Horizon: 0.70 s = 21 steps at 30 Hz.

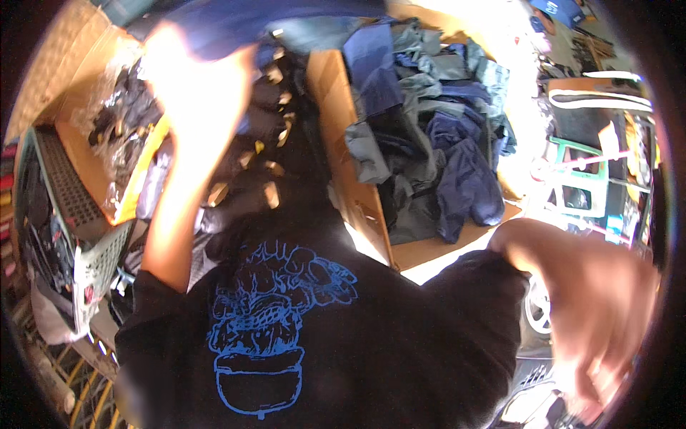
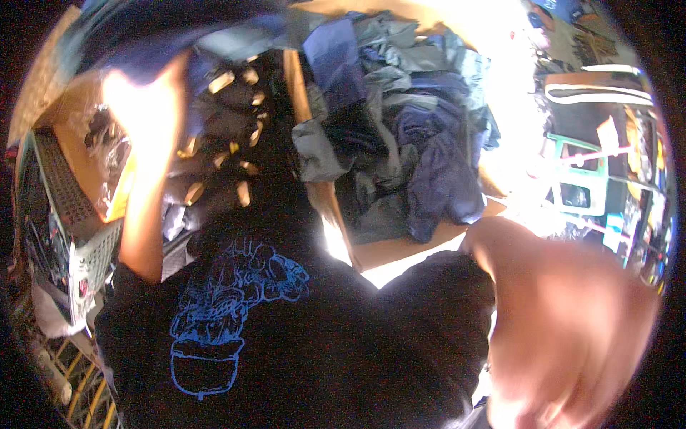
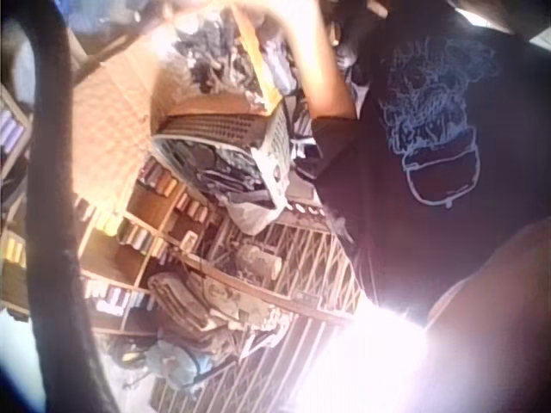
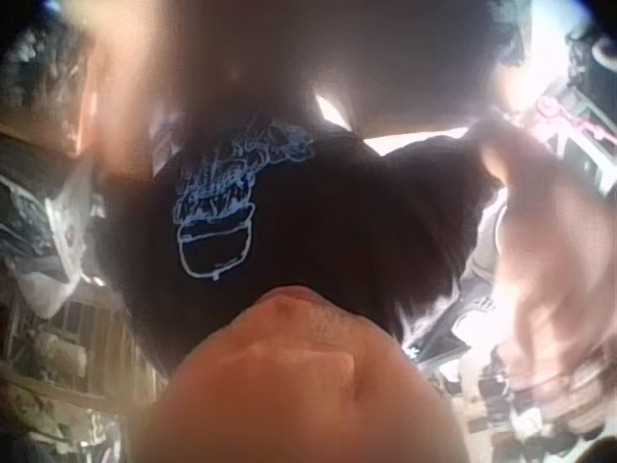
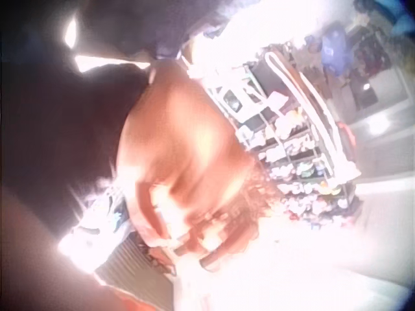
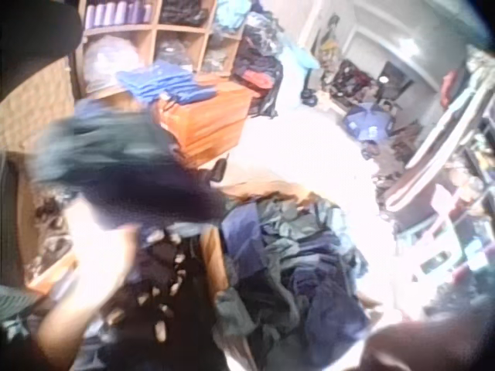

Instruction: The person sits on the floor and repeatedly picks up black fabric items, folds them by hand, and places them into a green plastic basket. The person handles the items one at a time, folding and stacking them in the basket.

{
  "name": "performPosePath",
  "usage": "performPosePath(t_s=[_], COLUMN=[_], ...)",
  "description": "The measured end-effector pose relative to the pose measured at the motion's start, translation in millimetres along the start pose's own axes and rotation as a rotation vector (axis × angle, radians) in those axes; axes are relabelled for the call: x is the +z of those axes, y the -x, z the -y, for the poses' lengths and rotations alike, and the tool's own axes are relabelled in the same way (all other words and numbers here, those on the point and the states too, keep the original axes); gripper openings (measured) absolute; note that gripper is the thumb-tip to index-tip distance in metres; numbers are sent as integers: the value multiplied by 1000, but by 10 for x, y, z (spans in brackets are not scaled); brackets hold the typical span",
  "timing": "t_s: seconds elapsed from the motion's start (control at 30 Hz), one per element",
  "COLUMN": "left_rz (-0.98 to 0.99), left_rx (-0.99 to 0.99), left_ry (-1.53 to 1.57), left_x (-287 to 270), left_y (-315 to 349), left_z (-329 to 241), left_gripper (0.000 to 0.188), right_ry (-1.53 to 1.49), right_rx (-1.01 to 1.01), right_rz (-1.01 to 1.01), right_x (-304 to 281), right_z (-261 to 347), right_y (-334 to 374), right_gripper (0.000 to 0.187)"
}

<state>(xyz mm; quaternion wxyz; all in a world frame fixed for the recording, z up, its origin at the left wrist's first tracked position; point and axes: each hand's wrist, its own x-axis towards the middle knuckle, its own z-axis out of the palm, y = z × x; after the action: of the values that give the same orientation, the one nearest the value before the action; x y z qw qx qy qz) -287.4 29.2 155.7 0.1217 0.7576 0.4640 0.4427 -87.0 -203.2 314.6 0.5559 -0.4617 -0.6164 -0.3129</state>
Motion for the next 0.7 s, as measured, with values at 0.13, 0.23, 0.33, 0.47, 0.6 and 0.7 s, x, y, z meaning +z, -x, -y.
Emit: performPosePath(t_s=[0.13,0.23,0.33,0.47,0.6,0.7], left_rz=[460,1225,1458,1095,847,568], left_rx=[837,939,989,796,426,8], left_ry=[519,221,231,834,838,478], left_x=[1204,1366,973,226,-787,-1349], left_y=[76,509,480,299,278,739], left_z=[-974,-946,-1020,-362,512,1135], left_gripper=[61,100,70,56,46,40], right_ry=[189,227,27,279,243,318], right_rx=[385,414,814,537,649,588], right_rz=[380,850,1142,1649,1548,1363], right_x=[157,340,134,61,406,400], right_z=[-388,-923,-1199,-1235,-870,-821], right_y=[440,1249,2015,2418,1502,1278], right_gripper=[34,63,73,73,62,51])
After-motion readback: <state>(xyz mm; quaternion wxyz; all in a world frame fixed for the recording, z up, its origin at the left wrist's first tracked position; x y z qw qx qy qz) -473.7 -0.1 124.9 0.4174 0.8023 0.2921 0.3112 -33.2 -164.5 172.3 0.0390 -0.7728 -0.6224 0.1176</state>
